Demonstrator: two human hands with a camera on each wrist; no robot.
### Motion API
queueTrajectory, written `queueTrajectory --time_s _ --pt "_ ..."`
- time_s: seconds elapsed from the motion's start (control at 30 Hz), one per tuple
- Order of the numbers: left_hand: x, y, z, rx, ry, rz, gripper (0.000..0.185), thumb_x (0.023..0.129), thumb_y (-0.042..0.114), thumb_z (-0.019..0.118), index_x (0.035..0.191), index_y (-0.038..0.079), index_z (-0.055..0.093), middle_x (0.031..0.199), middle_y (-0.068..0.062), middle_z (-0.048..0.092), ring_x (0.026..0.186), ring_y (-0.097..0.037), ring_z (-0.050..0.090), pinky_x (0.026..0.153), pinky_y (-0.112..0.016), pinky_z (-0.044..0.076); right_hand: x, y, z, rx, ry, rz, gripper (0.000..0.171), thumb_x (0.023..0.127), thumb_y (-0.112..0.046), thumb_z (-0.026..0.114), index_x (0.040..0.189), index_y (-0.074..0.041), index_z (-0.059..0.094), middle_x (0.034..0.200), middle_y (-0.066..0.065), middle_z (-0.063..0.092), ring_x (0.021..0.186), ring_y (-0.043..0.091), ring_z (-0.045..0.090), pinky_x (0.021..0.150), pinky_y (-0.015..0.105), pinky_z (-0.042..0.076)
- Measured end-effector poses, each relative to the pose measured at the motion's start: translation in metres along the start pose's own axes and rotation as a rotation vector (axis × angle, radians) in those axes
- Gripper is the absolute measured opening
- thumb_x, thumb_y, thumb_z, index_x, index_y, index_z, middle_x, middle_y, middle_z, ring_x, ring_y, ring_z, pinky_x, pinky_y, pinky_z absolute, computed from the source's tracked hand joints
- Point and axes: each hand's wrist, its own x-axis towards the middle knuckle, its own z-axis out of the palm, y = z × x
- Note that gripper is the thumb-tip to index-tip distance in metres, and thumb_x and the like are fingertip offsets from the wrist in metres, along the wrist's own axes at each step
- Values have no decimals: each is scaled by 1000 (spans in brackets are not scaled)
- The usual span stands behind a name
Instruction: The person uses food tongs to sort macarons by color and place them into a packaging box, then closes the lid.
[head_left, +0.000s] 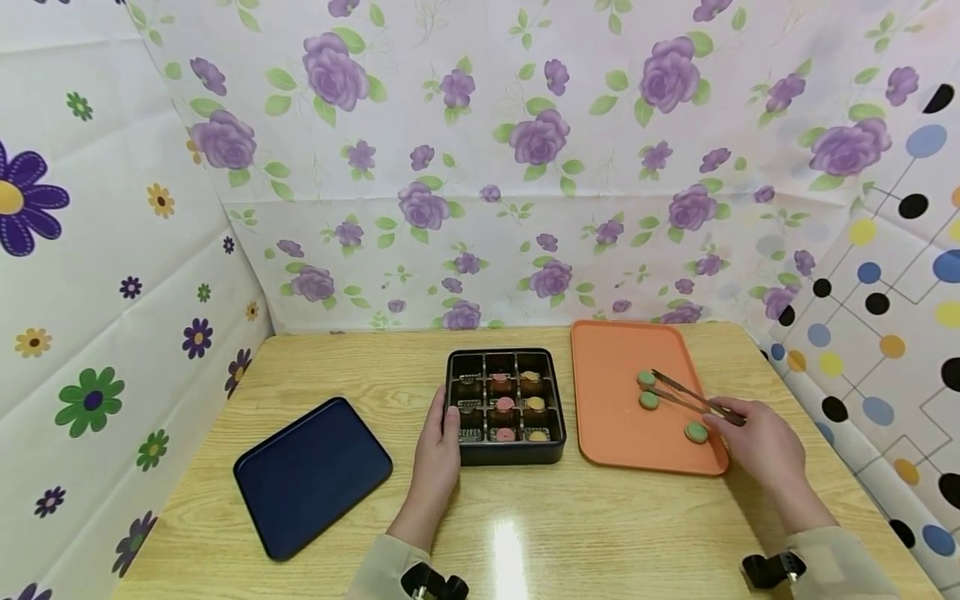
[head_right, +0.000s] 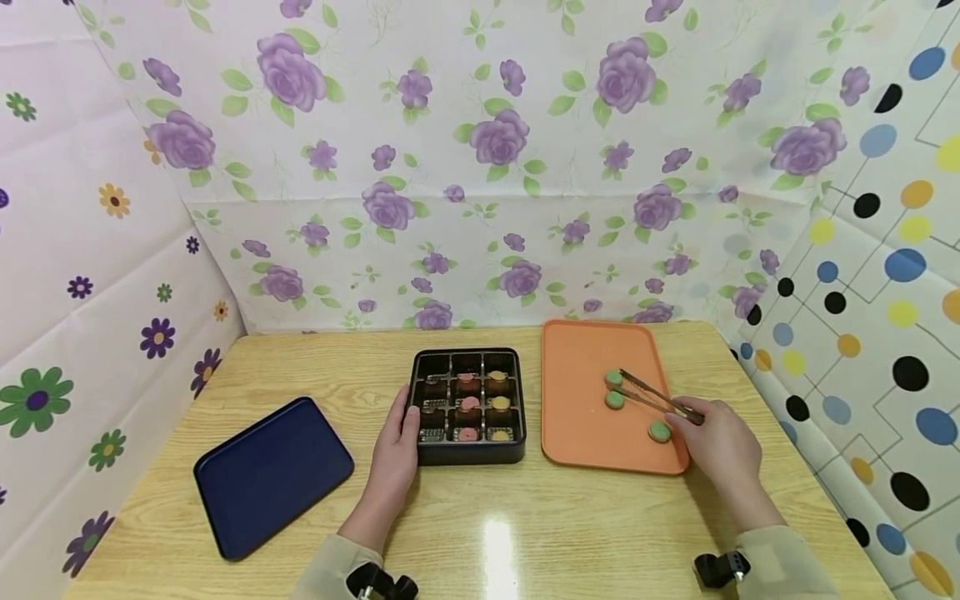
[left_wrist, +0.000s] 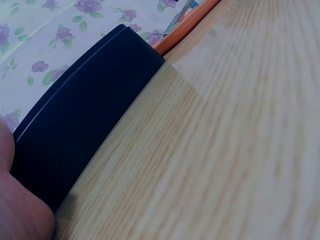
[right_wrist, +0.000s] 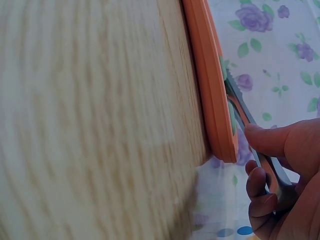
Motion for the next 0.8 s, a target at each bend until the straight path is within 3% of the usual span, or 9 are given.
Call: queueTrajectory --time_s 0.3,0.53,0.8 --pt "-1 -1 0 5 -2 -1 60 123 37 41 179 24 22 181 -8 24 165 -37 25 130 -64 26 1 -2 -1 -10 -13 22 48 109 -42 74 142 -7 75 128 31 73 97 43 72 59 37 47" --pt "0 0 1 -1 2 7 61 123 37 41 179 23 22 181 -8 25 165 -36 25 130 -64 25 3 -5 1 -10 -3 34 48 109 -40 74 142 -6 75 131 33 69 86 34 69 56 37 42" --pt "-1 0 1 -6 6 5 61 123 37 41 179 24 22 181 -8 24 165 -36 25 131 -64 25 3 -7 3 -18 30 40 44 108 -37 76 139 -6 77 126 31 70 80 34 68 54 37 41"
